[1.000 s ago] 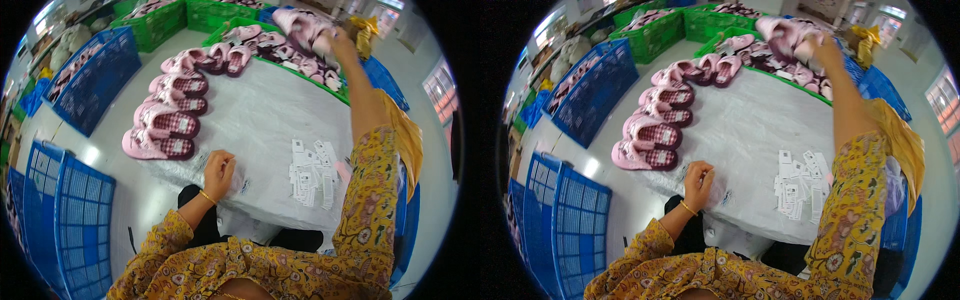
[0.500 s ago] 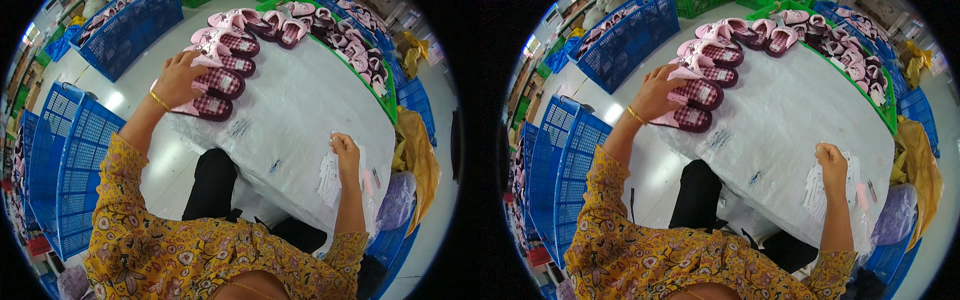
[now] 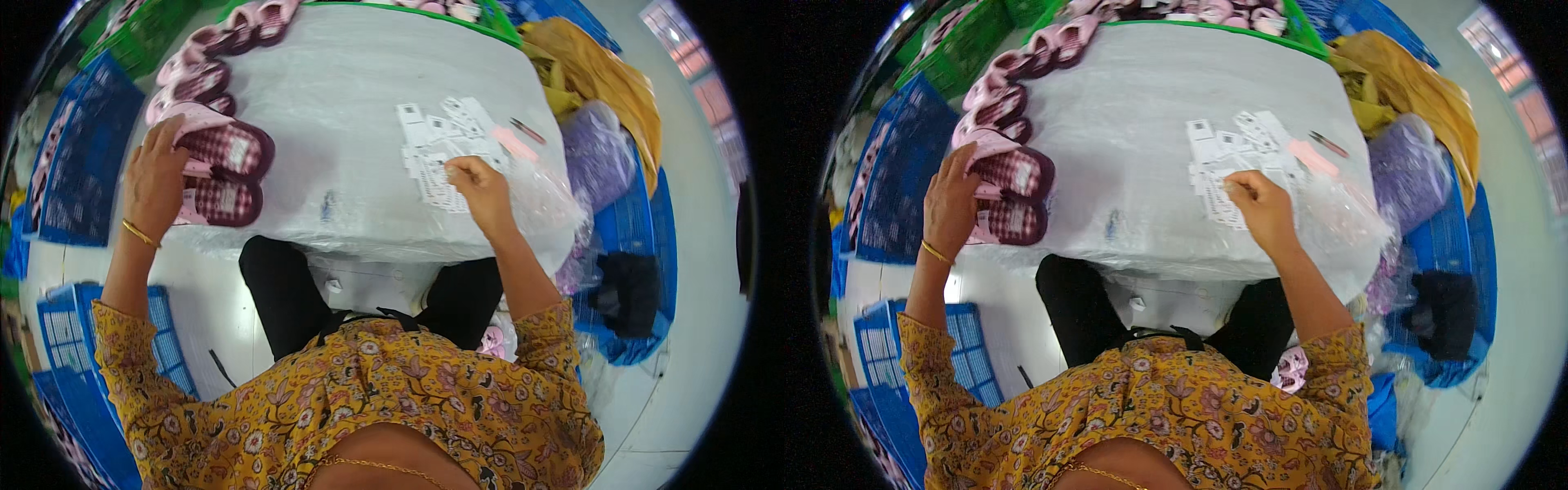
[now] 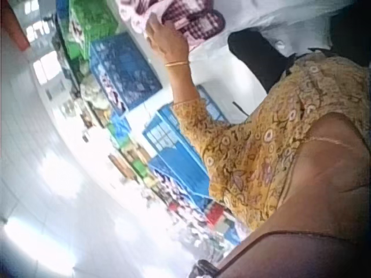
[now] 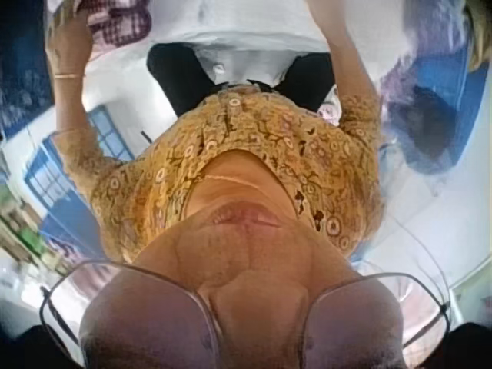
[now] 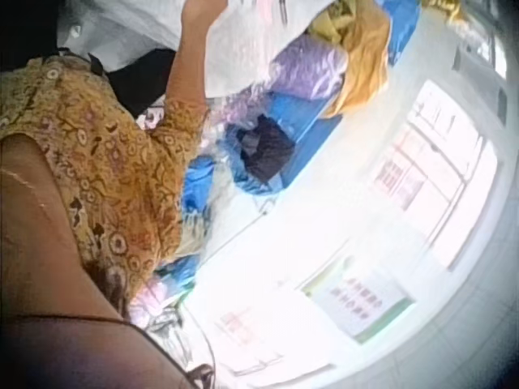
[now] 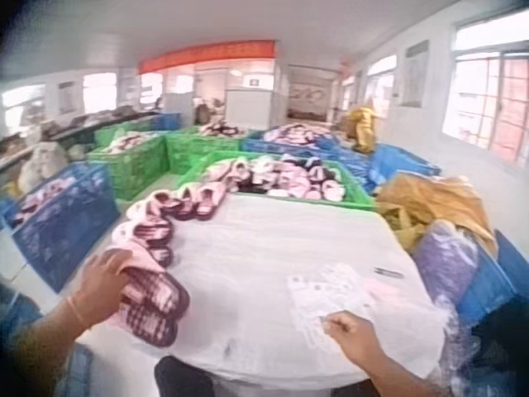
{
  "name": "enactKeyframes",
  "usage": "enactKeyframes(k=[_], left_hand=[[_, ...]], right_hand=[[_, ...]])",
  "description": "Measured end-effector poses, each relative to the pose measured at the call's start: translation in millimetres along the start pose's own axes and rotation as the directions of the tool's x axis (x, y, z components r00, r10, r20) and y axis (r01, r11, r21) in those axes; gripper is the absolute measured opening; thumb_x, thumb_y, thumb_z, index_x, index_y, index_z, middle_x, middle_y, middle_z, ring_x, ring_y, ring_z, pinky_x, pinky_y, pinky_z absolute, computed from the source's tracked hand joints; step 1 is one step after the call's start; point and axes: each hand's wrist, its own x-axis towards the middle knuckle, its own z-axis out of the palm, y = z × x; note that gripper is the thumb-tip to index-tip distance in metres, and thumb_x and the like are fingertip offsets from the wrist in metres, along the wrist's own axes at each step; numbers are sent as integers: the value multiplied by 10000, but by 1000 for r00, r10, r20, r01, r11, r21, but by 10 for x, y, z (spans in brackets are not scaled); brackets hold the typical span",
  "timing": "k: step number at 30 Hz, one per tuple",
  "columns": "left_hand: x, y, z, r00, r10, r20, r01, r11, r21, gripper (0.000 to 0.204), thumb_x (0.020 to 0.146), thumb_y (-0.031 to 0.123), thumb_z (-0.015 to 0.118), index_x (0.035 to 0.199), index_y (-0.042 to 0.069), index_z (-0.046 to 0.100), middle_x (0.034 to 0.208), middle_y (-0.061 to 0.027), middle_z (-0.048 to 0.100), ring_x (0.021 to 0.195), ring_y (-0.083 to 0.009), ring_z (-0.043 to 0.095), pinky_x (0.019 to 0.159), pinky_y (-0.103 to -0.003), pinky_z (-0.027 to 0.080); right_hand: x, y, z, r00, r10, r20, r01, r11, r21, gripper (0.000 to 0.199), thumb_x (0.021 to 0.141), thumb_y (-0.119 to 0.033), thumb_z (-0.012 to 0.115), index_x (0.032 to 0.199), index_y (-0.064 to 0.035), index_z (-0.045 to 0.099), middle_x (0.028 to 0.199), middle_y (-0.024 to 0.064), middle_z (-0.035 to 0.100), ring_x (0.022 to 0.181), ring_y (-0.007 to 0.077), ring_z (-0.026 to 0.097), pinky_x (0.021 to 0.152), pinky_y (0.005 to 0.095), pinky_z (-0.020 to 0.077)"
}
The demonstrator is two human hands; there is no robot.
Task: The person sits on the floor and repeatedly picks up small white paper labels, peels them, and sticks them onto the insoles of pink slippers. They handle the slippers one at a time, placing each labeled pair into a green basket.
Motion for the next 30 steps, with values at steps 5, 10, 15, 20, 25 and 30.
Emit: enactKeyframes(k=[5,10,15,20,25,30], left_hand=[[502,740,127,939,318,-133,-325,945,-33,86,775,98,568,754,50,637,1369,-122,535,1311,-284,456,1029,-418,383],[727,1192,546,878,462,-124,-474,876,-91,88,768,112,576,806,54,630,1371,-123,513,1302,-285,451,1017,-406,393],[693,1302,414,885,458,-83,-465,857,-223,184,773,39,561,937,62,640,1415,-155,458,1347,-320,400,1062,-433,359],[637,1451,118,913,394,-109,-407,852,-329,302,750,-33,554,1028,49,641,1392,-165,468,1334,-343,405,1078,-445,344],[571,1527,68,937,342,-67,-343,869,-356,289,767,-8,592,1049,37,636,1384,-171,465,1319,-352,414,1079,-449,345],[552,1520,79,943,331,-30,-318,874,-368,303,771,20,610,1071,48,636,1416,-193,437,1331,-374,401,1093,-457,329]], right_hand=[[-207,-26,-112,998,-5,-69,6,1000,6,163,893,-134,672,1014,-26,686,880,56,690,766,98,608,694,259,488],[-180,79,-405,984,-78,-159,61,992,-112,153,863,-127,681,988,-39,687,879,98,689,767,169,643,694,291,502],[194,585,-938,905,-331,-266,152,838,-524,199,825,-155,675,1013,-90,681,947,122,685,886,281,653,774,382,502],[922,822,-1299,981,-91,-171,-83,597,-798,375,772,-270,737,1113,-139,652,1066,85,696,1042,275,624,899,405,473],[1345,965,-1333,979,199,-42,-137,498,-856,551,684,-371,791,1167,-165,627,1120,70,688,1090,265,620,912,388,479],[1356,1001,-1370,986,168,-6,-101,564,-820,568,673,-385,788,1168,-162,625,1128,68,683,1056,271,643,884,398,495]])
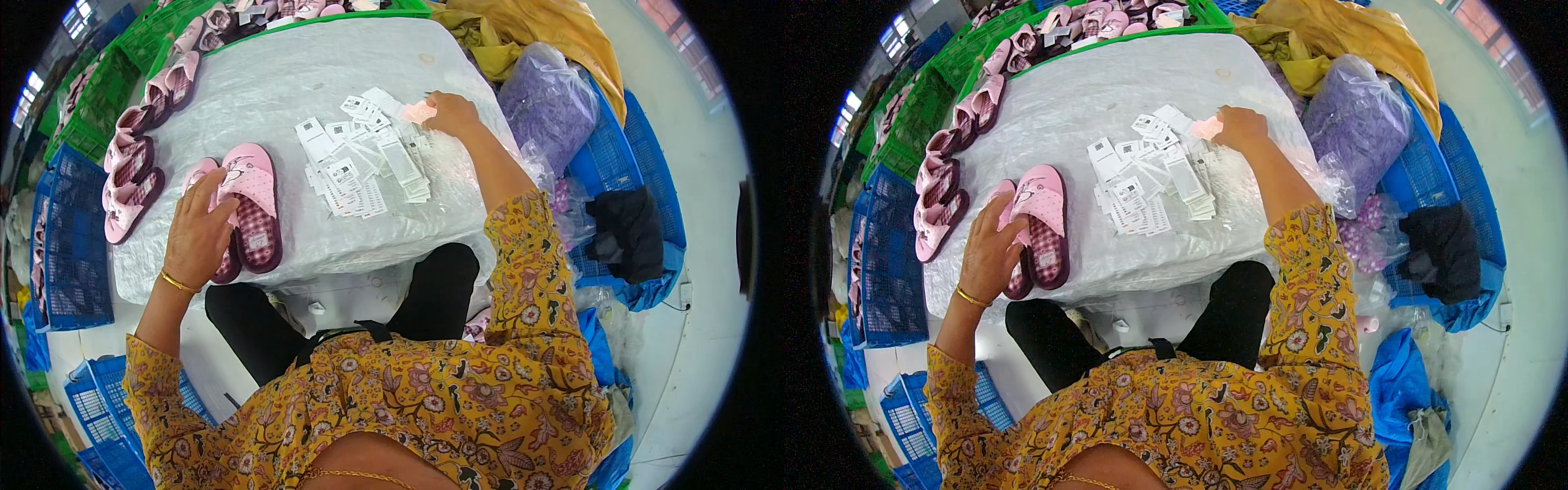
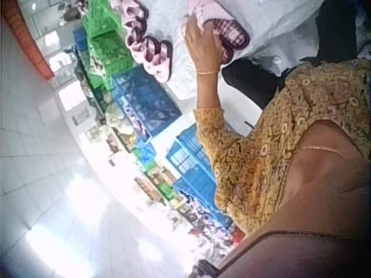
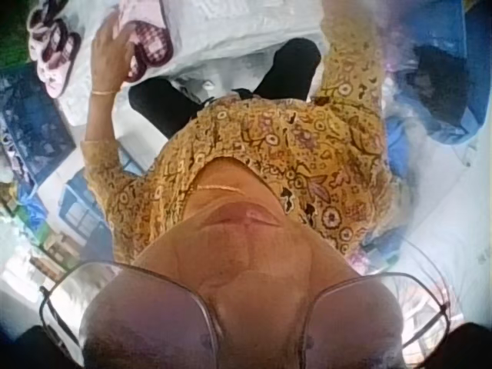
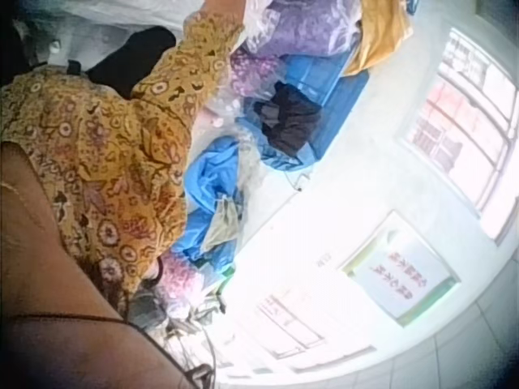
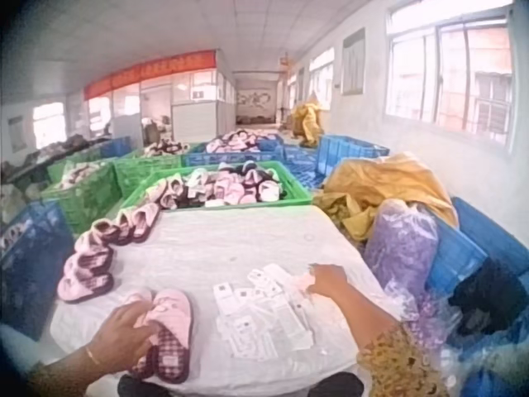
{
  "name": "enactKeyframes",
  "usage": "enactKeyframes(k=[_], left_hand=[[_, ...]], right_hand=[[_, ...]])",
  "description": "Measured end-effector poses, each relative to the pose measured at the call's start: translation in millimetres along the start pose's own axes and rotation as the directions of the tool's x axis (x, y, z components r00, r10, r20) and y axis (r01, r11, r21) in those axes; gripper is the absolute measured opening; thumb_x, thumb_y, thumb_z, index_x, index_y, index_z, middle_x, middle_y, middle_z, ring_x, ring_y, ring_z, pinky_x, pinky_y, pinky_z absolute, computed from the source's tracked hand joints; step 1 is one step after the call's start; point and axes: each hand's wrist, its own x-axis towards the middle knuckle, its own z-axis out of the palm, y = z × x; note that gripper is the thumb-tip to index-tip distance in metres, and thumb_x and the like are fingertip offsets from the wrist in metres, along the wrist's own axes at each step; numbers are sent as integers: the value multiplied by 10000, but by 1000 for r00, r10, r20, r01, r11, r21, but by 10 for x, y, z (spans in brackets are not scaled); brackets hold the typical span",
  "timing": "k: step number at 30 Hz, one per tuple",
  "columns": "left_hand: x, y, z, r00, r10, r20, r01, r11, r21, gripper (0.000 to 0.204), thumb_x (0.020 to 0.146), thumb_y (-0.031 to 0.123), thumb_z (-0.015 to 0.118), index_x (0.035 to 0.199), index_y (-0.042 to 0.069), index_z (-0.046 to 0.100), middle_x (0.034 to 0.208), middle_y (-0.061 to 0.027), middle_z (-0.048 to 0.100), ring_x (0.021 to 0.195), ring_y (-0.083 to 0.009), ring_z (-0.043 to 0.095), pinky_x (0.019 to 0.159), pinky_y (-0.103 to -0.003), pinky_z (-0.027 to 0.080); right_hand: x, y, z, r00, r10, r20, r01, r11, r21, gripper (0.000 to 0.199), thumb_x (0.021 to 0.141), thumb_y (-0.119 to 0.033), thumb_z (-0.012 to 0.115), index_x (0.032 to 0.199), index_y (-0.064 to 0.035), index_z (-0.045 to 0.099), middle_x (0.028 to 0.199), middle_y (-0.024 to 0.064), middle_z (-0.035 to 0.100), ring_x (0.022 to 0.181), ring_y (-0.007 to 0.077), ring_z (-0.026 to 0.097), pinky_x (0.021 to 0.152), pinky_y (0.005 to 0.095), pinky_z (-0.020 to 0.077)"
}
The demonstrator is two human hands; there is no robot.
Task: The person sits on the floor and repeatedly picks up small white paper labels, peels them, and sticks them onto the insoles of pink slippers. They handle the slippers one at a time, placing each labeled pair into a green basket.
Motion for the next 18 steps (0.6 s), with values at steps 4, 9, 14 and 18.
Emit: enactKeyframes(k=[4,9,14,18], left_hand=[[81,104,-49,1000,-7,14,7,1000,-13,304,771,36,628,1075,56,637,1428,-196,429,1342,-381,391,1102,-458,319],[262,265,-30,996,-10,-84,-7,978,-209,295,778,51,658,1072,58,639,1382,-188,478,1268,-388,450,1058,-450,362],[639,646,264,953,-276,-124,118,715,-689,265,863,118,671,1106,13,648,1077,-86,642,1006,-202,595,892,-310,457],[929,1083,501,884,-454,107,187,135,-973,213,923,150,635,1066,-6,661,967,-16,651,871,-88,579,796,-227,449]], right_hand=[[-33,187,81,992,-44,-120,63,985,162,550,671,-378,787,1150,-153,637,1108,68,684,1042,286,641,883,418,492],[-286,-1,-110,826,-227,-516,375,904,204,466,712,-309,769,1126,-130,651,1114,91,674,1066,309,602,932,425,452],[-898,-592,-440,629,-417,-657,661,731,169,460,718,-257,756,1143,-118,644,1127,82,664,1079,316,576,972,431,407],[-1347,-952,-352,556,-486,-674,743,654,141,468,694,-266,781,1119,-115,657,1112,57,656,1079,290,558,973,429,397]])
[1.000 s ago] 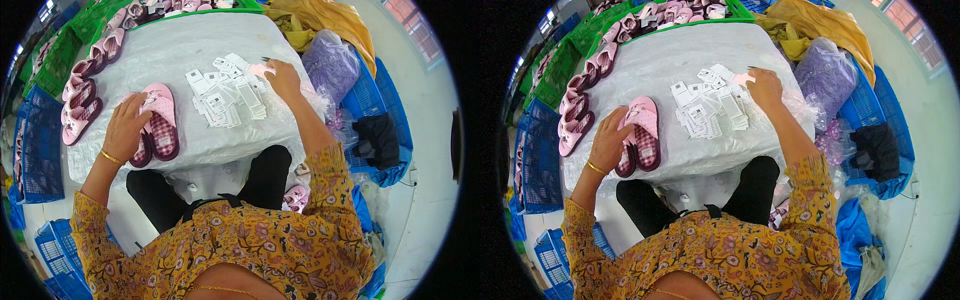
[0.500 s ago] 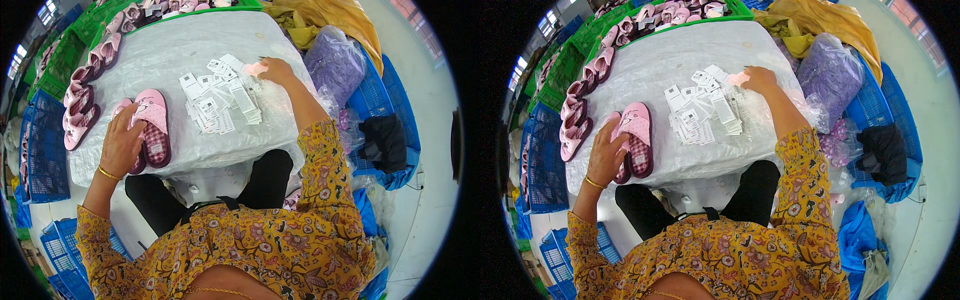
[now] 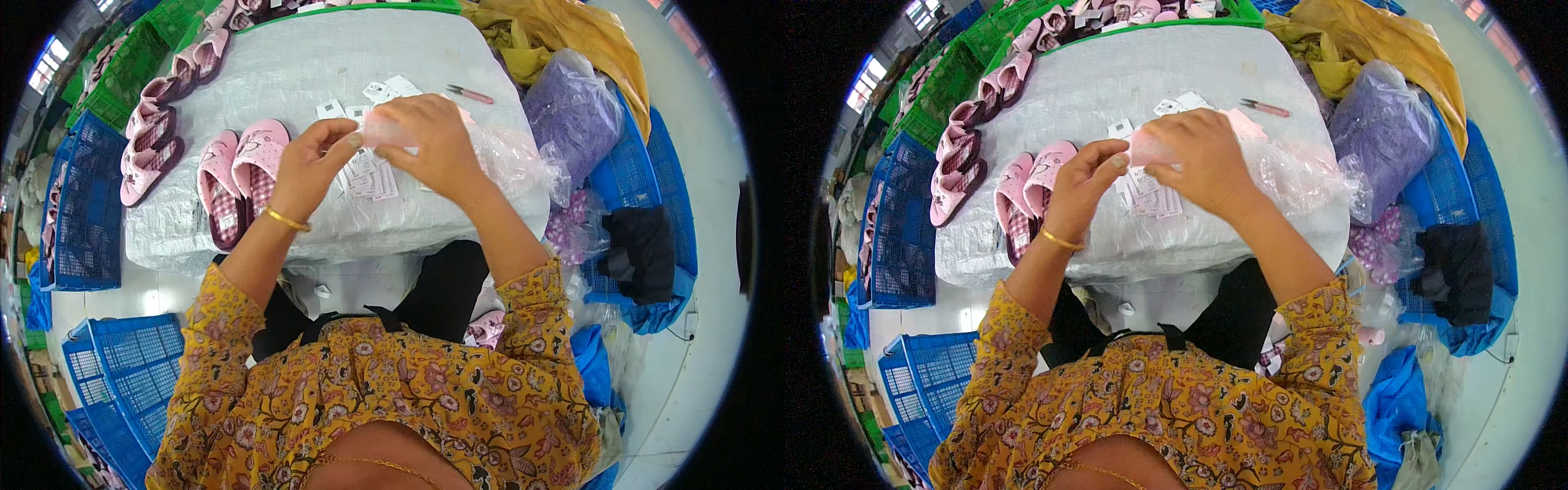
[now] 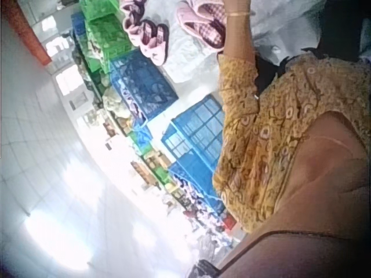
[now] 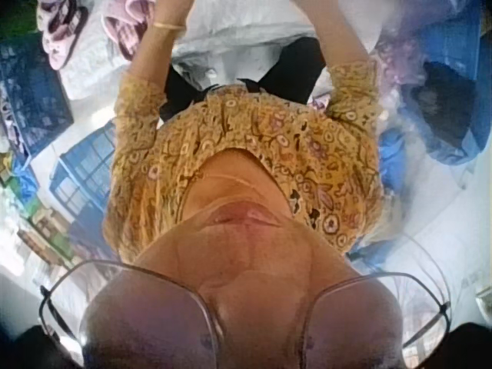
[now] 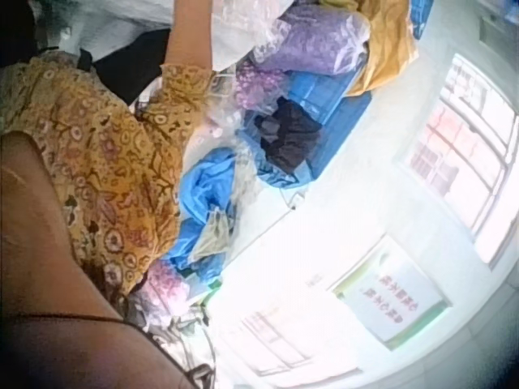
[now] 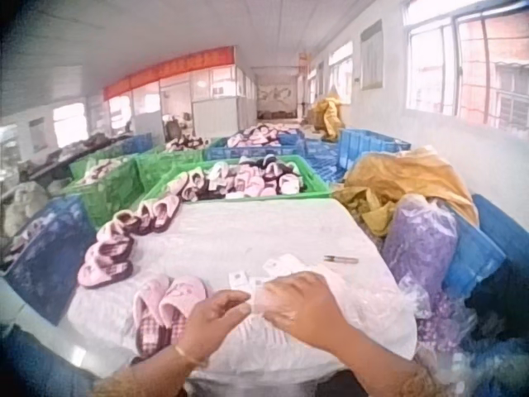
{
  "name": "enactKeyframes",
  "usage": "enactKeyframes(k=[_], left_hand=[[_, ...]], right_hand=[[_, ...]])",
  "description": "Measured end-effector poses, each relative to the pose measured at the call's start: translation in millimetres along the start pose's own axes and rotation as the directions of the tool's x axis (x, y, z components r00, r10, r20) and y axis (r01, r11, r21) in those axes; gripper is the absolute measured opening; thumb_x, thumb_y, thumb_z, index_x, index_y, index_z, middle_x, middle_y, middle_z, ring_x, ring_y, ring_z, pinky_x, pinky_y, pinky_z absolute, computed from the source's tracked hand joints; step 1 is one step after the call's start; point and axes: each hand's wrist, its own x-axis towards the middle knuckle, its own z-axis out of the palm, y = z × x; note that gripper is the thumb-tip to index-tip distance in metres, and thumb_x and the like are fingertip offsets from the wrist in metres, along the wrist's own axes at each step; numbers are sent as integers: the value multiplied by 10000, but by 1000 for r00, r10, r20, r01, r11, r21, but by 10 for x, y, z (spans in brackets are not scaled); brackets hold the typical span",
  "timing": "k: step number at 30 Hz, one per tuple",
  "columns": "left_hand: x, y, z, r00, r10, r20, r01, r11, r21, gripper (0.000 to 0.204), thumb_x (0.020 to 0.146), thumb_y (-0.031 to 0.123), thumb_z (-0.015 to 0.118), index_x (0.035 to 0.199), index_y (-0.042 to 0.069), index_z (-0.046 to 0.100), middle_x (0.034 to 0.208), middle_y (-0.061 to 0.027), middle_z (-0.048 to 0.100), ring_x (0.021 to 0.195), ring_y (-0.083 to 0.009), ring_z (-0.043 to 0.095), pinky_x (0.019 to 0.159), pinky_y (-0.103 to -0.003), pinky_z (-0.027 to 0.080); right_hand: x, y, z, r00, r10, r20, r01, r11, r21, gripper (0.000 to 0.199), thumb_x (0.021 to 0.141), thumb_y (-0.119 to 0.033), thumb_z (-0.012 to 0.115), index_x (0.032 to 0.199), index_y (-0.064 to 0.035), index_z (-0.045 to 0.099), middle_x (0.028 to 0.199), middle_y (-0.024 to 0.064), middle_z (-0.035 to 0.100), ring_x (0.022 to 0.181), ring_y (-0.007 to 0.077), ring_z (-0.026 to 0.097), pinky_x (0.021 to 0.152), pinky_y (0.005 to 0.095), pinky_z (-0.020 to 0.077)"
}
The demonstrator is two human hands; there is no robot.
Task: The person sits on the floor and repeatedly picks up small white paper labels, peels them, and sticks them onto the insoles of pink slippers. They handle the slippers one at a time, placing each labeled pair into a green basket.
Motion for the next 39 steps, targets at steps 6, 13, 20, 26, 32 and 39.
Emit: enactKeyframes(k=[6,13,20,26,32,39], left_hand=[[4,-275,144,998,-60,-10,59,995,-75,140,891,141,675,870,5,647,768,-5,626,677,-71,549,631,-212,437],[-242,-484,156,991,-121,61,123,992,-31,169,868,150,716,811,40,601,761,-6,619,643,-63,515,613,-213,426],[-225,-213,210,862,-150,484,-103,884,456,215,802,190,731,919,29,649,760,-30,634,686,-87,552,633,-254,454],[29,-228,494,917,-129,378,-34,918,395,261,829,263,723,828,15,641,717,-15,608,645,-90,514,593,-262,427],[654,-446,940,943,-142,300,110,986,121,291,867,287,702,825,7,640,721,4,579,645,-84,478,582,-250,392],[925,-439,1550,797,-129,589,208,976,-68,287,944,213,618,1094,-32,618,964,-95,679,841,-152,656,758,-268,522]], right_hand=[[-333,-236,57,980,175,-91,-168,983,79,476,715,-254,788,1137,-89,643,1144,79,635,1089,297,541,973,425,395],[-860,-188,157,690,700,185,-538,324,778,188,882,-121,690,1032,-16,649,857,37,675,744,74,586,666,242,479],[-1045,-529,45,725,667,173,-618,518,592,130,862,-123,700,949,-30,675,790,87,674,680,122,601,628,262,478],[-1447,-420,-102,704,671,-234,-581,733,354,153,841,-118,705,980,-60,677,874,101,634,734,243,647,646,329,510],[-1597,-115,-176,828,523,-202,-540,841,-33,177,833,-103,689,1010,-94,698,838,91,603,720,250,610,641,341,493],[-1481,58,-89,829,552,-87,-558,808,-190,85,778,-142,696,827,-97,643,836,92,584,800,308,616,666,424,501]])
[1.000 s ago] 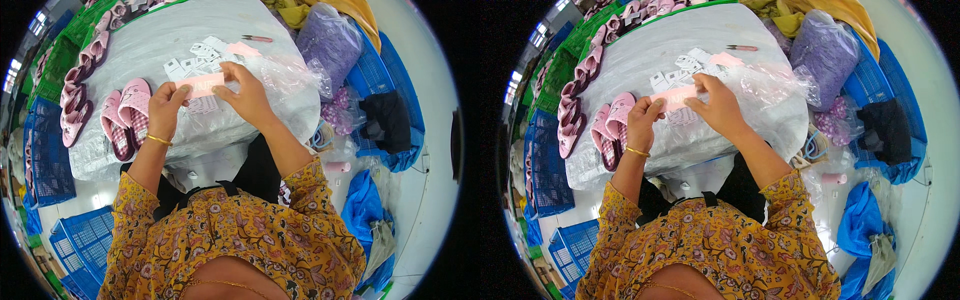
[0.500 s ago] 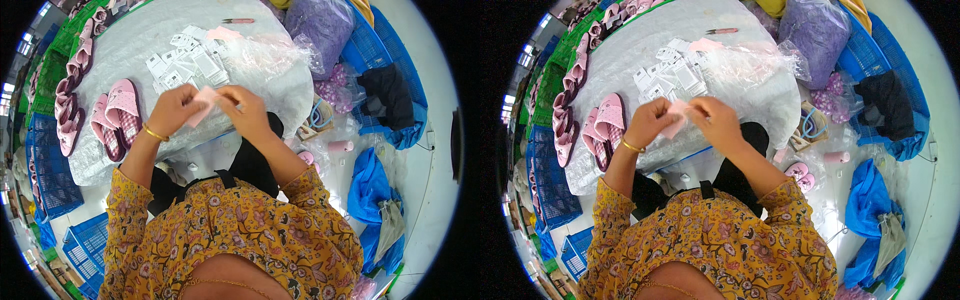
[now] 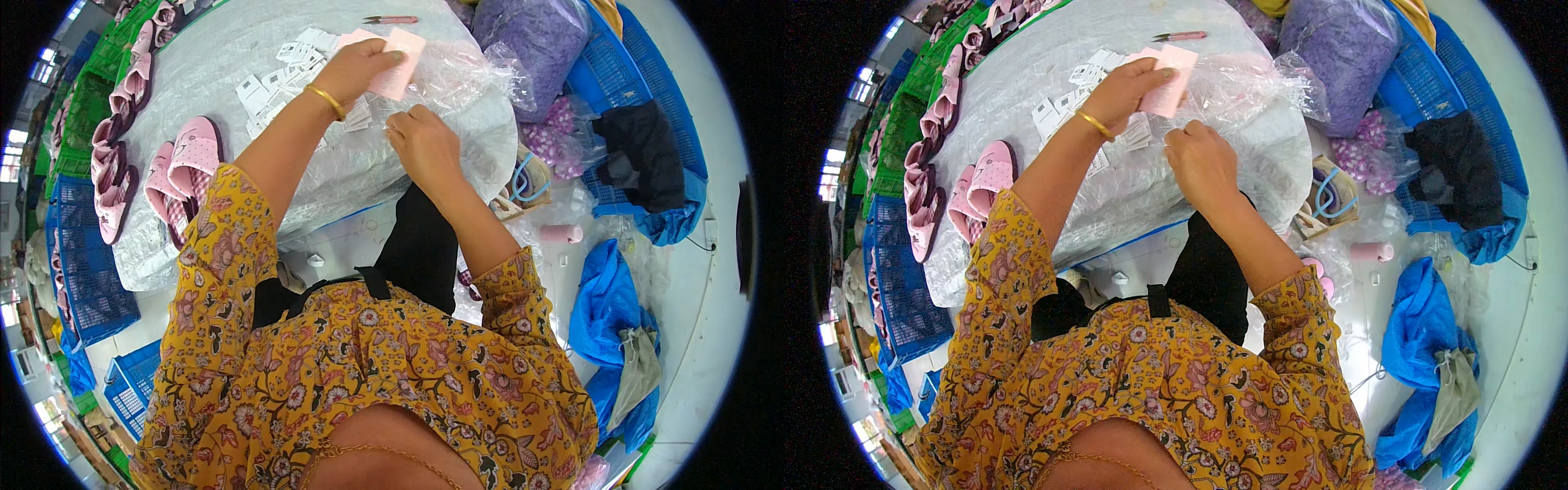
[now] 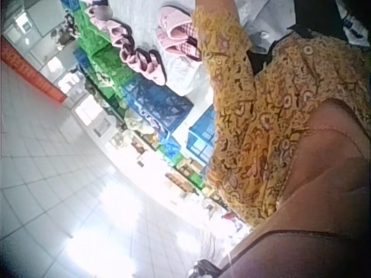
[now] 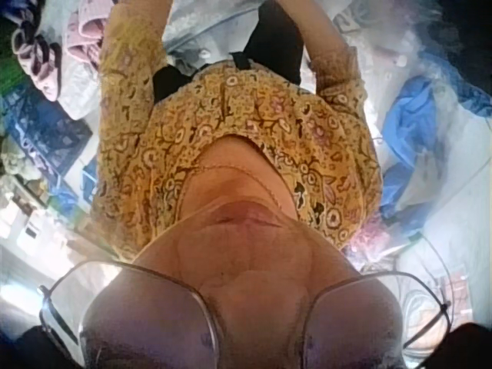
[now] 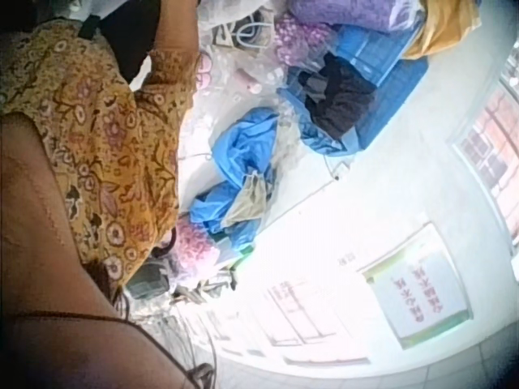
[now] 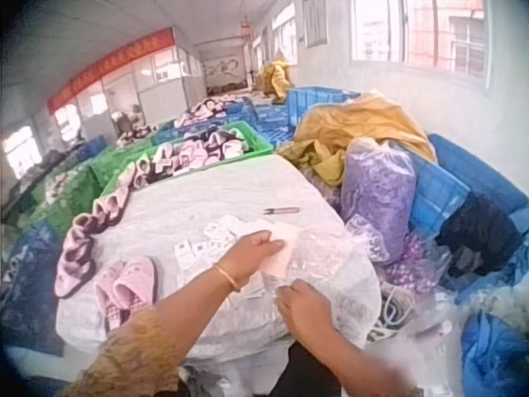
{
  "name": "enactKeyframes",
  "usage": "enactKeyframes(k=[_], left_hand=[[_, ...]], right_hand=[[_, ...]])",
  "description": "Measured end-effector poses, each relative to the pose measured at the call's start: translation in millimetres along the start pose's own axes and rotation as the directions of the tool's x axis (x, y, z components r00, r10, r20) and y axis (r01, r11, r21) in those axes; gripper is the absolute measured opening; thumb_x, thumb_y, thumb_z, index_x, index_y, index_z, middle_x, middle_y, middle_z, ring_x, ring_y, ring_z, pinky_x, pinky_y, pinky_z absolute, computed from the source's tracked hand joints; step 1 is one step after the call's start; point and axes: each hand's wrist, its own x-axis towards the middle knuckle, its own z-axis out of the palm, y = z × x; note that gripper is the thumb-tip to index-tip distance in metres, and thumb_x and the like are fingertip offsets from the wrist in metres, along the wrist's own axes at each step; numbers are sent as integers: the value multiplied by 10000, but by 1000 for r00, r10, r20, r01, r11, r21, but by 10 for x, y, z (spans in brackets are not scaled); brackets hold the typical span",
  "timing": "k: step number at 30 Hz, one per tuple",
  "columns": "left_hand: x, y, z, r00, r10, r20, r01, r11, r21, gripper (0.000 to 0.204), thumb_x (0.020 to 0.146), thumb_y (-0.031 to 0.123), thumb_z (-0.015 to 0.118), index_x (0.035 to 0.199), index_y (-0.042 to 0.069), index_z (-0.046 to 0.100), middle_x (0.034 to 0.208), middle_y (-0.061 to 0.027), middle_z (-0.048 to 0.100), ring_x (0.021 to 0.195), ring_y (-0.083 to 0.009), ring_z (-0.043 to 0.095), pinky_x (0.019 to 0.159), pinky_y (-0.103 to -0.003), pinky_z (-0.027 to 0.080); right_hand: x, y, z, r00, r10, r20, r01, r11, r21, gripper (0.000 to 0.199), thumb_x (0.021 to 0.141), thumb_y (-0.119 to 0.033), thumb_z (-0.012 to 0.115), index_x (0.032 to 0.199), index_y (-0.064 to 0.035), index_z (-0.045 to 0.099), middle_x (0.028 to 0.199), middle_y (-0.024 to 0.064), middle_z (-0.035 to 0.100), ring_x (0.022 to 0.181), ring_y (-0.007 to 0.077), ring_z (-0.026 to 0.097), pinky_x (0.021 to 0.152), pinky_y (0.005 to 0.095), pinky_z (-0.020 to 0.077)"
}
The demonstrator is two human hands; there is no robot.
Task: The person sits on the floor and repeatedly picks up small white paper labels, peels them, and sticks them onto the insoles of pink slippers. They handle the slippers one at a time, placing each labeled pair into a green basket.
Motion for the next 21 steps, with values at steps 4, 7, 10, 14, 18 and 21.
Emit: enactKeyframes(k=[4,7,10,14,18,21], left_hand=[[172,-155,137,992,-108,68,106,994,35,273,971,178,564,1134,-39,588,1035,-142,690,917,-181,681,815,-290,544],[262,-311,130,980,-197,8,197,980,19,280,972,182,558,1150,-32,584,1066,-149,690,931,-185,682,849,-284,533],[299,-398,154,977,-204,-62,208,977,51,244,952,197,572,1071,-12,612,983,-112,689,838,-153,644,773,-282,508],[277,-424,159,983,-176,-45,176,984,-16,232,949,200,564,1048,-1,627,958,-90,684,822,-155,643,748,-277,501],[96,-260,189,995,-74,-67,61,984,-169,247,954,185,555,1098,-8,608,982,-90,672,877,-188,663,768,-282,511],[-240,-138,15,972,51,-229,-135,920,-368,268,951,178,567,1133,-18,574,1009,-119,656,915,-208,659,774,-304,521]], right_hand=[[8,58,45,988,-110,-112,109,994,-13,71,785,-120,681,788,-85,619,822,96,573,778,310,611,651,428,494],[-72,16,-38,990,-88,-112,104,983,149,60,805,-108,668,801,-73,620,848,103,588,781,313,616,659,407,497],[-265,-293,-357,999,-38,22,24,889,457,61,834,-97,656,838,-53,614,876,105,609,784,295,628,663,374,500],[-522,-528,-547,977,73,199,-195,673,714,73,892,-93,630,924,-35,599,867,80,650,689,174,602,609,306,480],[-563,-328,-556,878,420,228,-340,212,916,95,944,-111,602,997,-34,585,838,67,675,557,45,478,509,210,407],[-581,-204,-570,823,551,137,-289,198,937,107,962,-135,593,1005,-38,584,818,63,668,514,20,431,468,172,352]])
